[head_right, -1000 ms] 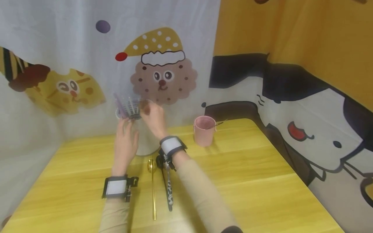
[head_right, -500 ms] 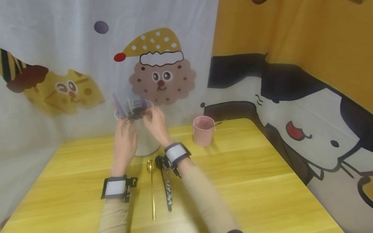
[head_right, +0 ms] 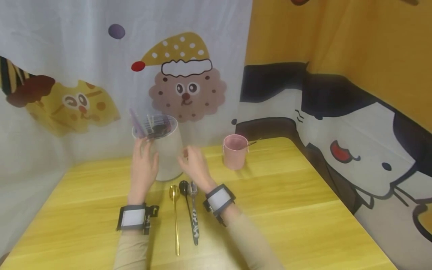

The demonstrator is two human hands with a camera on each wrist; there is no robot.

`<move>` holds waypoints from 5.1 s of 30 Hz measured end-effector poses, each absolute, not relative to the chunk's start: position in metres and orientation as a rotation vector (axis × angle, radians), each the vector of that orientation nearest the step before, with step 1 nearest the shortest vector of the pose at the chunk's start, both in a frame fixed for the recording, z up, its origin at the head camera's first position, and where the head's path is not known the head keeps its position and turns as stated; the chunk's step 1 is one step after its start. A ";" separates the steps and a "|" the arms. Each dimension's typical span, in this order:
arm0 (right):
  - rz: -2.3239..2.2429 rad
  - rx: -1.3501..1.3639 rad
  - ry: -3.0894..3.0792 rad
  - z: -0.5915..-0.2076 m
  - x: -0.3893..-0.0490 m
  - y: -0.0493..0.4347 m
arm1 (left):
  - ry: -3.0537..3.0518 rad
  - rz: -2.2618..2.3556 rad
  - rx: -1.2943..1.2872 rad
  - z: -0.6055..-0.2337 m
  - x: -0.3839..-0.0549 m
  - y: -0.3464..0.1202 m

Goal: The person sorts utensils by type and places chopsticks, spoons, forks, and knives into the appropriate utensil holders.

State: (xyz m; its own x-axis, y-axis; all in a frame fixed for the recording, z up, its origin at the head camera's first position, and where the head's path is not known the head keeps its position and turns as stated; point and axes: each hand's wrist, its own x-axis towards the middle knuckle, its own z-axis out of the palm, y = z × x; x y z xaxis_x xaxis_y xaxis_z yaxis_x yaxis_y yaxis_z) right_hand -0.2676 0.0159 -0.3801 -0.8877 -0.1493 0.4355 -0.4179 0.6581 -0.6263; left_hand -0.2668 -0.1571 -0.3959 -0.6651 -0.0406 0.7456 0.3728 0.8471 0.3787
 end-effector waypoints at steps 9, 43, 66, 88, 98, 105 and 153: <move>0.912 0.391 -2.764 -0.413 -0.248 0.030 | -2.232 -0.677 -0.234 -0.394 -0.265 -0.156; 0.842 0.286 -3.190 -0.451 -0.221 0.026 | -2.243 -0.685 -0.230 -0.394 -0.266 -0.157; 1.324 0.332 -1.984 -0.328 -0.256 0.021 | -2.251 -0.686 -0.226 -0.392 -0.264 -0.157; 1.276 0.489 -1.739 -0.315 -0.299 -0.019 | -2.178 -0.639 -0.271 -0.395 -0.266 -0.157; 1.249 0.435 -2.030 -0.323 -0.303 -0.020 | -2.157 -0.634 -0.277 -0.395 -0.266 -0.155; 1.058 0.441 -2.520 -0.347 -0.288 -0.005 | -2.187 -0.646 -0.265 -0.395 -0.267 -0.157; 1.061 0.450 -2.250 -0.325 -0.255 0.019 | -2.197 -0.665 -0.261 -0.395 -0.265 -0.157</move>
